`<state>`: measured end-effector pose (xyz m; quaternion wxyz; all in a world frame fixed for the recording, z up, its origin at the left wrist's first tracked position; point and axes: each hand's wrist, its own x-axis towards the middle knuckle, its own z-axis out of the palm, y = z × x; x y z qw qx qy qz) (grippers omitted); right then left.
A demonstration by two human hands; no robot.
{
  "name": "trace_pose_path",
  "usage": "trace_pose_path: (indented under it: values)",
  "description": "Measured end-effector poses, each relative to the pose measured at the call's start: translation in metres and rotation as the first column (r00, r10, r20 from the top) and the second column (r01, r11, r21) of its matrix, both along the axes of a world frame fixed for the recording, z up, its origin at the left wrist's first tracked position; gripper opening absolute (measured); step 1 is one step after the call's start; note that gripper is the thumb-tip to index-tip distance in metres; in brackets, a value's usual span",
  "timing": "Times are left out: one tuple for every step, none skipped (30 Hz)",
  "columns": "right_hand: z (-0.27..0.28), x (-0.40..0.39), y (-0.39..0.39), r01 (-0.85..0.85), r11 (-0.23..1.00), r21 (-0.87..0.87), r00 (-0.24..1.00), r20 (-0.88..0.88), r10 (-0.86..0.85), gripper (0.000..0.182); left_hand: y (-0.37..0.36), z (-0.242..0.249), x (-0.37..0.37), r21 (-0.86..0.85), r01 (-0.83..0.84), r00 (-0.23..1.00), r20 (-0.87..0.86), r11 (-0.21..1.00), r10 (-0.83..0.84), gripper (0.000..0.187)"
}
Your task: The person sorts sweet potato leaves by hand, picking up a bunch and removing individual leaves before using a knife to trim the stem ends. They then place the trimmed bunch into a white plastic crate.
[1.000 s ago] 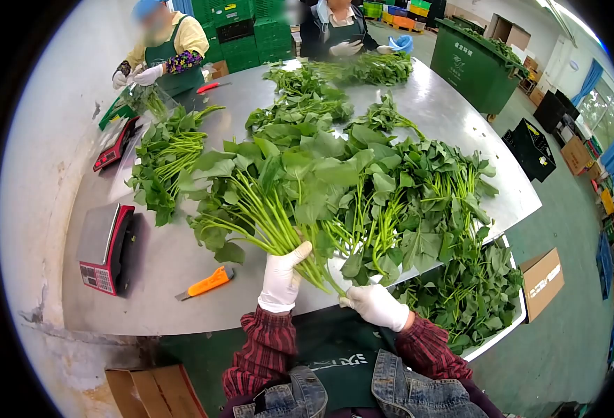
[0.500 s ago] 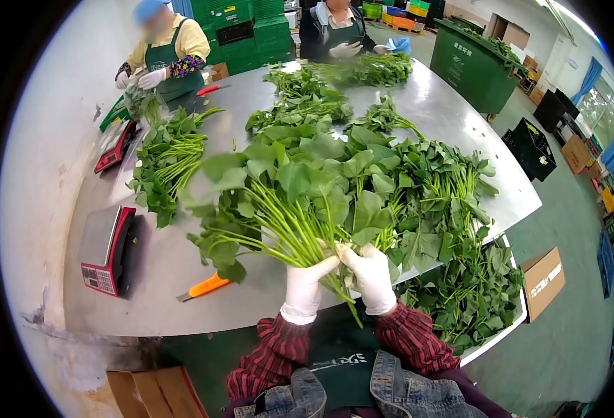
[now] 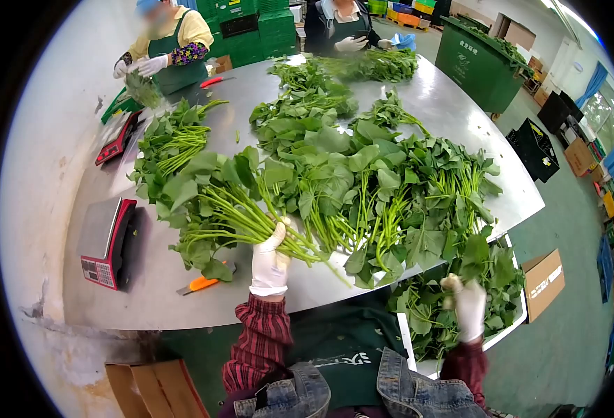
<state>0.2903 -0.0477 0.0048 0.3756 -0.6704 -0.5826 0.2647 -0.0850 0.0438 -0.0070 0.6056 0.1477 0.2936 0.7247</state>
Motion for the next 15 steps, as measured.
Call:
trace_pose_path:
  values:
    - [-0.035,0.043,0.004,-0.039,0.997,0.064,0.937,0.348,0.015,0.039,-0.001,0.001,0.000,-0.004,-0.003,1.000,0.000,1.000,0.003,0.024]
    - [-0.034,0.049,-0.002,0.194,0.980,0.032,0.789,0.589,-0.176,0.037,-0.002,0.002,0.002,-0.003,-0.001,1.000,0.000,1.000,0.001,0.024]
    - [-0.033,0.054,-0.003,0.415,0.907,0.071,0.540,0.783,-0.308,0.036,-0.003,0.003,0.007,0.018,0.029,1.000,0.000,0.999,-0.029,0.025]
    - [-0.029,0.059,-0.002,0.502,0.860,-0.091,0.580,0.773,-0.256,0.032,-0.003,0.003,0.012,0.038,0.057,0.998,0.001,0.998,-0.057,0.026]
    - [-0.025,0.054,0.001,0.499,0.862,-0.087,0.579,0.773,-0.257,0.032,-0.004,0.003,0.016,0.041,0.054,0.999,0.003,0.998,-0.054,0.026]
    - [-0.023,0.038,0.002,0.200,0.980,-0.012,0.648,0.752,-0.123,0.030,-0.006,0.002,0.021,0.042,0.091,0.995,0.031,0.995,-0.093,0.026]
    - [-0.019,0.019,0.004,-0.116,0.991,0.071,0.672,0.740,0.025,0.028,-0.007,0.002,0.025,0.043,0.132,0.989,0.058,0.990,-0.134,0.026]
    - [-0.012,-0.010,0.009,-0.279,0.953,0.115,0.759,0.634,0.146,0.025,-0.008,0.003,0.030,0.031,0.153,0.984,0.083,0.988,-0.155,0.026]
    - [-0.005,-0.044,0.013,-0.425,0.887,0.182,0.807,0.520,0.280,0.023,-0.009,0.003,0.033,0.034,0.155,0.984,0.081,0.987,-0.157,0.026]
    - [0.003,-0.075,0.010,-0.463,0.885,0.047,0.846,0.321,0.426,0.020,-0.009,0.002,0.035,0.020,0.177,0.980,0.086,0.984,-0.178,0.026]
    - [0.011,-0.101,0.007,-0.521,0.850,-0.077,0.845,0.091,0.526,0.017,-0.011,0.000,0.036,0.006,0.197,0.976,0.091,0.980,-0.197,0.026]
    - [0.018,-0.122,0.005,-0.526,0.824,-0.212,0.850,-0.101,0.517,0.016,-0.012,-0.001,0.035,-0.010,0.220,0.969,0.113,0.975,-0.218,0.027]
    - [0.021,-0.135,0.004,-0.546,0.766,-0.339,0.835,-0.287,0.469,0.018,-0.014,0.000,0.034,-0.009,0.214,0.971,0.109,0.977,-0.212,0.027]
    - [0.015,-0.141,0.005,-0.596,0.739,-0.313,0.797,-0.345,0.496,0.020,-0.017,0.004,0.033,-0.021,0.206,0.974,0.096,0.978,-0.204,0.027]
    - [0.005,-0.145,0.004,-0.643,0.711,-0.284,0.753,-0.402,0.521,0.023,-0.021,0.007,0.031,-0.034,0.199,0.977,0.083,0.979,-0.195,0.027]
